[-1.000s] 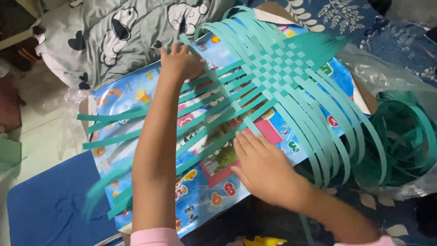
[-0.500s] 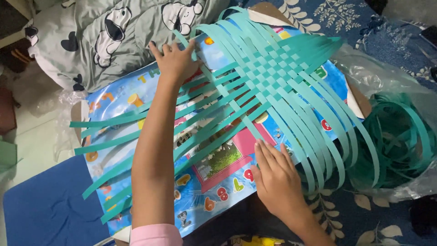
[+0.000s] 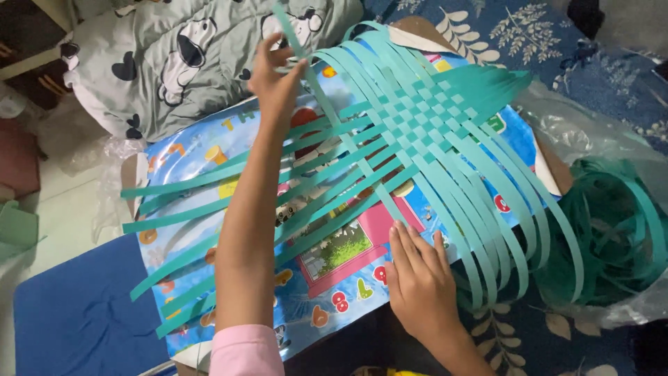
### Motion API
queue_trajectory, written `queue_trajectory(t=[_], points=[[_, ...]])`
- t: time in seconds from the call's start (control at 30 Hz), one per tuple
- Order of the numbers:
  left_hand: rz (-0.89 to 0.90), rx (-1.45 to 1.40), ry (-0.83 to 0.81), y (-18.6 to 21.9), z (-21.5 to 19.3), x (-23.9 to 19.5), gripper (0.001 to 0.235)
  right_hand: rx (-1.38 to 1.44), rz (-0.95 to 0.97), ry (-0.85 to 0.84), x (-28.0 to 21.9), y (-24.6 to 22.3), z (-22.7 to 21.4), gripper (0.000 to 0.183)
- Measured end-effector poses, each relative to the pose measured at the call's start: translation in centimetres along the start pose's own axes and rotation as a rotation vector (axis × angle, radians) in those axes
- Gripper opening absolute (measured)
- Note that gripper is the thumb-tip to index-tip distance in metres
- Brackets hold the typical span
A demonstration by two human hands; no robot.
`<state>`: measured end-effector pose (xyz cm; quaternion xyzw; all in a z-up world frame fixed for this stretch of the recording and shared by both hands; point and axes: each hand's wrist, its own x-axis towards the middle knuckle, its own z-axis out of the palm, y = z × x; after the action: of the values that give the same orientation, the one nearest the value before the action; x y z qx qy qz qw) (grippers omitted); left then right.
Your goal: Weaving green plastic strips together to form a mat or basket structure.
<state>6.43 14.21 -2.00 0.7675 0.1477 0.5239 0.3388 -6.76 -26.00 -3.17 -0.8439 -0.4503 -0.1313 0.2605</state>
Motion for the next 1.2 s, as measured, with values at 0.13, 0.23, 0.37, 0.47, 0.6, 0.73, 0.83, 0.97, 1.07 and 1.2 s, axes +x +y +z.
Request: queue_trajectory(t=[0.13, 0.23, 0.37, 0.47, 0.6, 0.73, 0.83, 0.97, 1.07, 1.2], points=[[0.066, -0.116, -0.097, 0.8, 1.6, -0.6, 0.050, -0.006, -0.021, 0.003, 0.0, 0.1, -0.2, 0.056], [0.107, 0.263, -0.141, -0.4, 2.5, -0.6, 0.033, 0.001, -0.029, -0.023, 0.5, 0.1, -0.7, 0.059], [0.159, 0.525, -0.193, -1.1, 2.3, -1.4, 0.020, -0.048, -0.002, -0.073, 1.0, 0.4, -1.2, 0.055], [0.341, 0.689, -0.282, 0.6, 0.7, -1.5, 0.015, -0.085, 0.000, -0.042, 1.9, 0.2, -0.6, 0.055], [0.420, 0.619, -0.670, 3.6, -1.4, -1.7, 0.008, -0.260, 0.005, 0.056, 2.5, -0.5, 0.2, 0.059], [0.561, 0.423, -0.719, 6.1, -2.3, -3.3, 0.018, -0.301, 0.038, 0.054, 2.9, -0.5, 0.5, 0.061], [0.540, 0.389, -0.833, 6.9, -2.2, -3.8, 0.017, -0.315, 0.069, 0.083, 3.6, -0.5, 0.6, 0.065], [0.448, 0.552, -0.836, 5.9, -1.0, -4.5, 0.037, -0.289, 0.074, 0.071, 4.5, 0.0, 0.6, 0.069], [0.433, 0.560, -0.865, 6.6, -1.4, -4.2, 0.030, -0.302, 0.105, 0.058, 5.1, 0.2, 1.0, 0.064], [0.554, 0.540, -0.807, 5.4, -1.3, -3.9, 0.023, -0.264, 0.153, -0.047, 5.8, 0.7, 1.0, 0.066]])
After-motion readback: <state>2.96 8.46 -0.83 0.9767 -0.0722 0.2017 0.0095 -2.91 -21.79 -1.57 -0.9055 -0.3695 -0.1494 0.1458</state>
